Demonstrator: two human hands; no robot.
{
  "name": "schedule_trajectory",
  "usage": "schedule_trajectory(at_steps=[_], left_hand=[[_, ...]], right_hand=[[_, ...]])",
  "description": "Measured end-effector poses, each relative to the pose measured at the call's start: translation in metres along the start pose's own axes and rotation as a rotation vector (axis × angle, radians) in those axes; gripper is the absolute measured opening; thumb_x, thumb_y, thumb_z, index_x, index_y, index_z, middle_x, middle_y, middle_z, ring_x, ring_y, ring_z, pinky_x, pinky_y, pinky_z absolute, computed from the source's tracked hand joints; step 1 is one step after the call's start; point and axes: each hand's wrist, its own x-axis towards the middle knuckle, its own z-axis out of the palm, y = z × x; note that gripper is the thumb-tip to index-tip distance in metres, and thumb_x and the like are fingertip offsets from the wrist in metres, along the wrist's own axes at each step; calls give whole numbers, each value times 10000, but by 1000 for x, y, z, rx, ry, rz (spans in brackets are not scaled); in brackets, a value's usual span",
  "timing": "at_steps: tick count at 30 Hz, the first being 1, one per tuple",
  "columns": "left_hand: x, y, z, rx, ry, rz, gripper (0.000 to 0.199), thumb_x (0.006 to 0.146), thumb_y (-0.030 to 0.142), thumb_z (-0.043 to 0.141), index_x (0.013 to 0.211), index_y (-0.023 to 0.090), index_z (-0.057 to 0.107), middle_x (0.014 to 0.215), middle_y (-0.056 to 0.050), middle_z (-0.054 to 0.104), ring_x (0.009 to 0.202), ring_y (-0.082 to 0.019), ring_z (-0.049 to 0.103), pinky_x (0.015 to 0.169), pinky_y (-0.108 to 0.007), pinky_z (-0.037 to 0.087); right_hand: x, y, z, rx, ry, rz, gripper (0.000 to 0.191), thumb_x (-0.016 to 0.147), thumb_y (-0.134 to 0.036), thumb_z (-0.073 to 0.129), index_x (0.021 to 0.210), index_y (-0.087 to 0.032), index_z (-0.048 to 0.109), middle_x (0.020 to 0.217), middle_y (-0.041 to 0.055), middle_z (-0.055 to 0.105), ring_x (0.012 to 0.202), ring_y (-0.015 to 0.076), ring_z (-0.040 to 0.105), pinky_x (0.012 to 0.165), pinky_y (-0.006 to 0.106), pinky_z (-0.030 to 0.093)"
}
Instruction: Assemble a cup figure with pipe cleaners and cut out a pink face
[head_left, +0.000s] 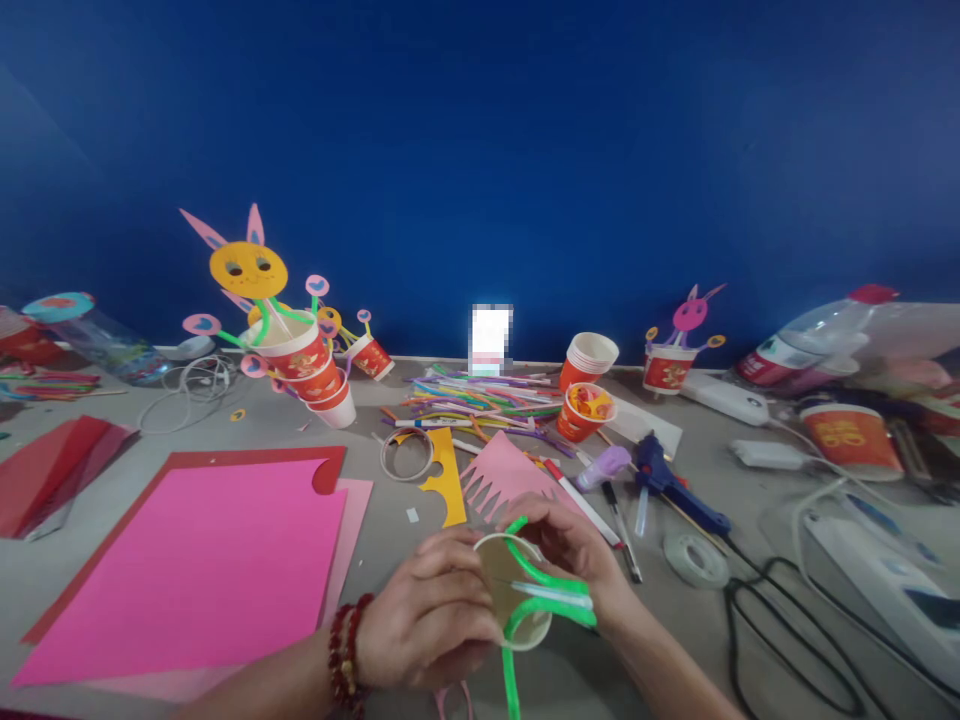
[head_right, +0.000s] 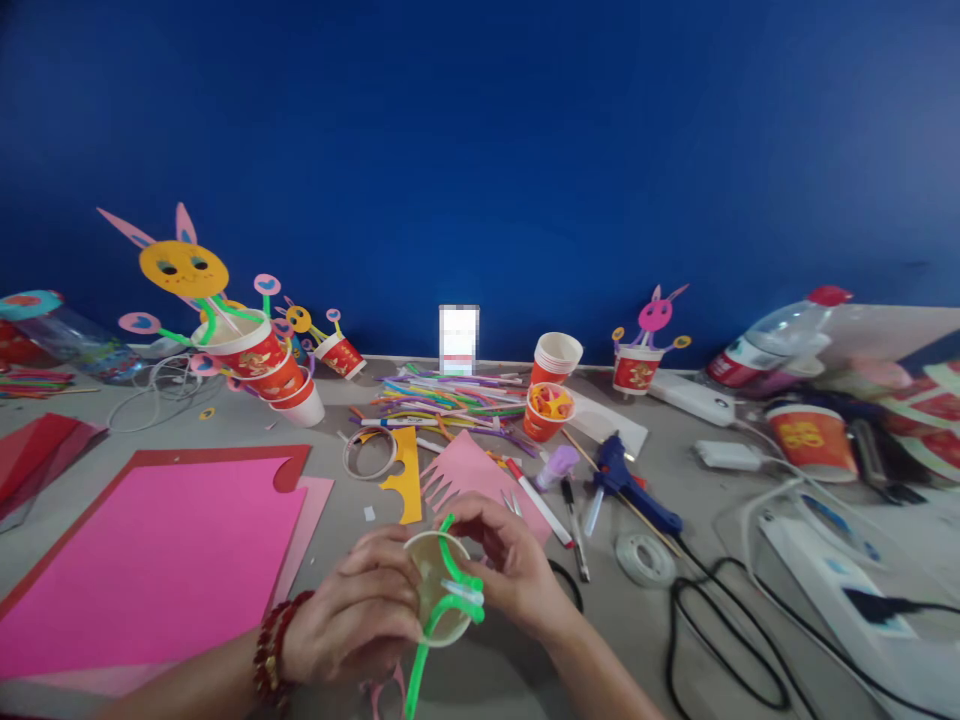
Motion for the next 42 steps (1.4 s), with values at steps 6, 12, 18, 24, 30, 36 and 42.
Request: schedule_trajectory(at_steps=[6,12,18,24,30,36,42], left_hand=[[3,2,-1,-9,-13,3,126,956,163,533,1050,162,618,890,-59,719,981,-195,604,1133,-416,375],[2,1,-1,-3,-17,10,120,965,178,528,1033,157,623,864,-63,713,970,-204,590,1101,-411,410],[1,2,-2,0,-34,11,130,961,184,535,1064,173,613,926,-57,735,1003,-197,605,1144,-394,367],[3,3,-3,0,-34,16,158,939,171,566,1091,174,605,930,-60,733,995,-204,619,1123,-404,401],[0,0,0,-39,-42,7,138,946,165,550,1072,161,606,891,-65,717,991,-215,610,1106,-418,411],[-4,-1,3,-55,-17,-3,107,954,162,543,1043,159,602,892,-60,712,997,-205,593,1103,-414,410],[-4,-2,4,-58,-3,-20,105,946,170,554,1034,168,611,894,-61,709,1006,-207,595,1088,-430,429]], right_hand=[[0,-4,0,-2,-13,-2,238,853,-363,759,1044,-242,684,1023,73,621,984,217,608,890,310,491],[1,-13,-1,6,-59,10,258,866,-399,741,1071,-250,691,1032,66,614,991,205,594,904,302,478],[2,-6,1,50,-45,33,244,842,-388,770,1022,-237,700,975,51,609,936,189,589,855,284,475],[0,-3,3,21,-18,8,245,850,-410,759,1017,-243,692,972,51,608,931,190,591,837,281,471],[-1,-12,0,-14,-60,32,223,886,-391,722,1045,-241,680,996,58,607,957,196,586,861,291,463],[0,-4,0,-23,-12,14,226,852,-388,759,1008,-247,678,971,45,607,931,189,598,846,281,479],[-2,1,0,-129,39,-15,229,833,-317,781,1018,-236,675,1001,64,650,929,200,630,840,291,499]])
